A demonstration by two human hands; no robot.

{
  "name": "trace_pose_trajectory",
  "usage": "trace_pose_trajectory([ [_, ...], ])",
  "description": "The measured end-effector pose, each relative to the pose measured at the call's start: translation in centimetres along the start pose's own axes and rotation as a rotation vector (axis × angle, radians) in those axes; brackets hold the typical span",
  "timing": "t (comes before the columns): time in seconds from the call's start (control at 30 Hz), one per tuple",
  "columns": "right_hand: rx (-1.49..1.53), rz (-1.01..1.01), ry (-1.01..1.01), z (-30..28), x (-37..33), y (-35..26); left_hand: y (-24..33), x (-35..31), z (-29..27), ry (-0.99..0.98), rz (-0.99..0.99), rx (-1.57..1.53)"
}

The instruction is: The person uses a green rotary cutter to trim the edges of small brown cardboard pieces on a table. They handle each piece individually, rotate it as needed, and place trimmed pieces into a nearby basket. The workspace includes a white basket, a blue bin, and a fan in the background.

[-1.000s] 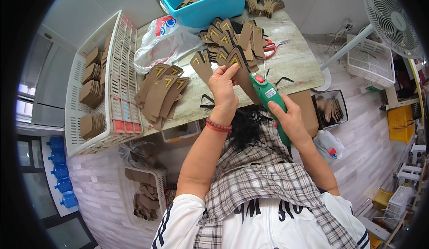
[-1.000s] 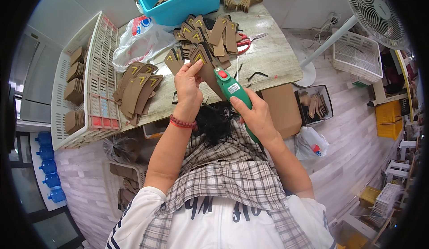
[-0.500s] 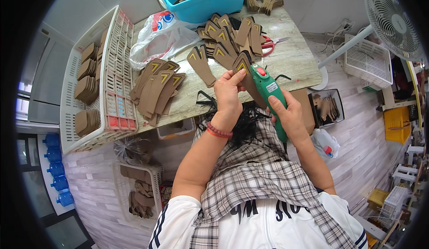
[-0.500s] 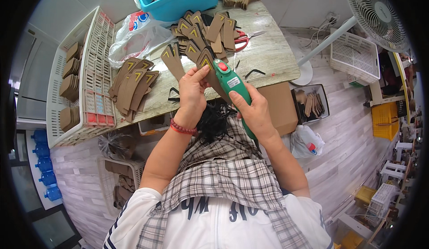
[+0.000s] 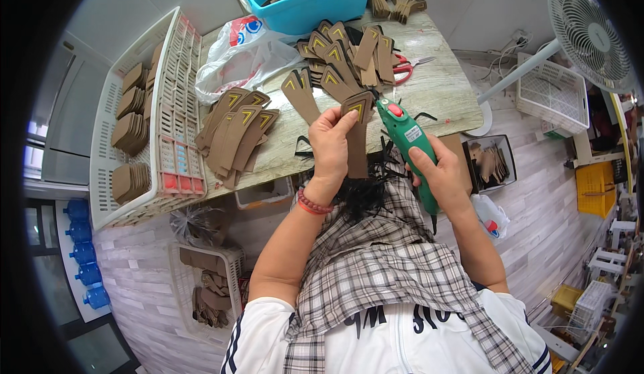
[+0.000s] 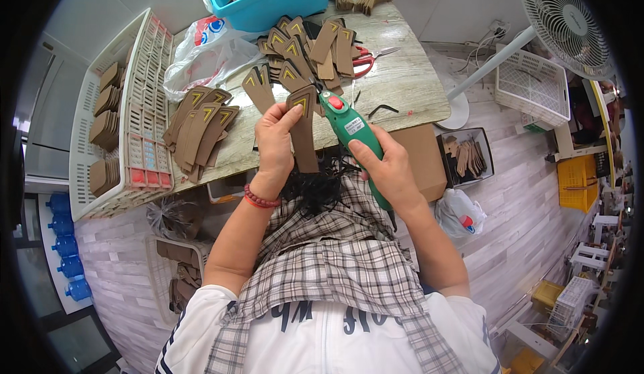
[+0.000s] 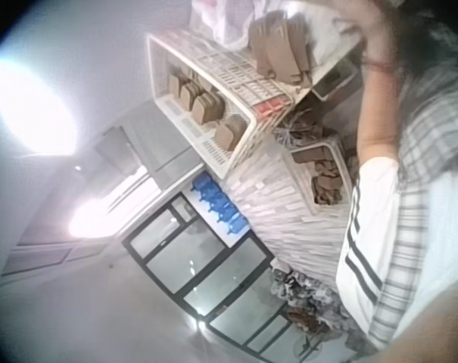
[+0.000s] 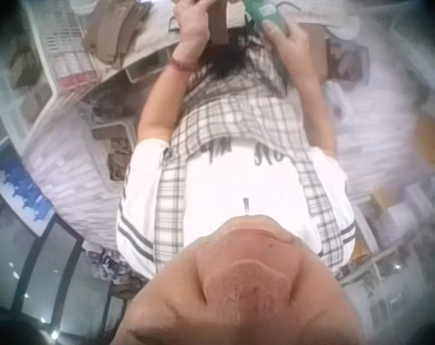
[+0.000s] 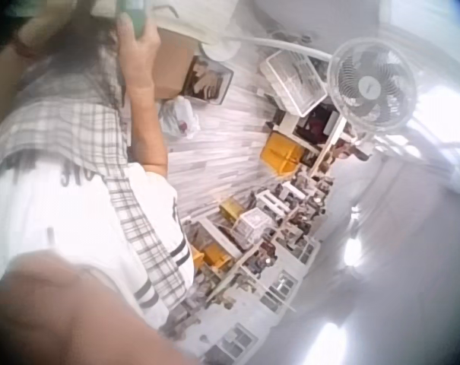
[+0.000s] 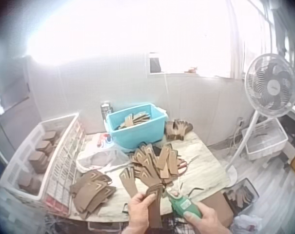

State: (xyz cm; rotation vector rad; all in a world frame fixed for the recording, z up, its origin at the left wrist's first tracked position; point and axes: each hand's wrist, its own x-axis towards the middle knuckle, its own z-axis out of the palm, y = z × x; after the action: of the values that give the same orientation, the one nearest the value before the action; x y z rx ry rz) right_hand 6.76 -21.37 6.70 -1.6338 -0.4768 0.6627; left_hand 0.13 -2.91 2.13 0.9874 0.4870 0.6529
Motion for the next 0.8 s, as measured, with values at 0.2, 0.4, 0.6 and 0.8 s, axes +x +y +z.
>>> trace_pose_trajectory([
  [0.2, -0.015, 0.018, -0.044, -0.5, -0.1, -0.3, 0.9, 0.9, -1.2, -0.069, 0.103, 0.115],
  [0.4, -0.053, 0.014, -0.066, -0.9, -0.4, -1.2, 2.4, 1.5, -2.4, -0.137, 0.158, 0.322],
  [0.6, -0.103, 0.009, -0.127, -1.5, -0.5, -1.4, 3.8, 1.9, -3.2, -0.202, 0.183, 0.431],
  [0.8, -0.158, -0.026, -0.175, -1.7, -0.6, -1.7, 5.5, 2.0, -4.1, -0.282, 0.156, 0.555],
])
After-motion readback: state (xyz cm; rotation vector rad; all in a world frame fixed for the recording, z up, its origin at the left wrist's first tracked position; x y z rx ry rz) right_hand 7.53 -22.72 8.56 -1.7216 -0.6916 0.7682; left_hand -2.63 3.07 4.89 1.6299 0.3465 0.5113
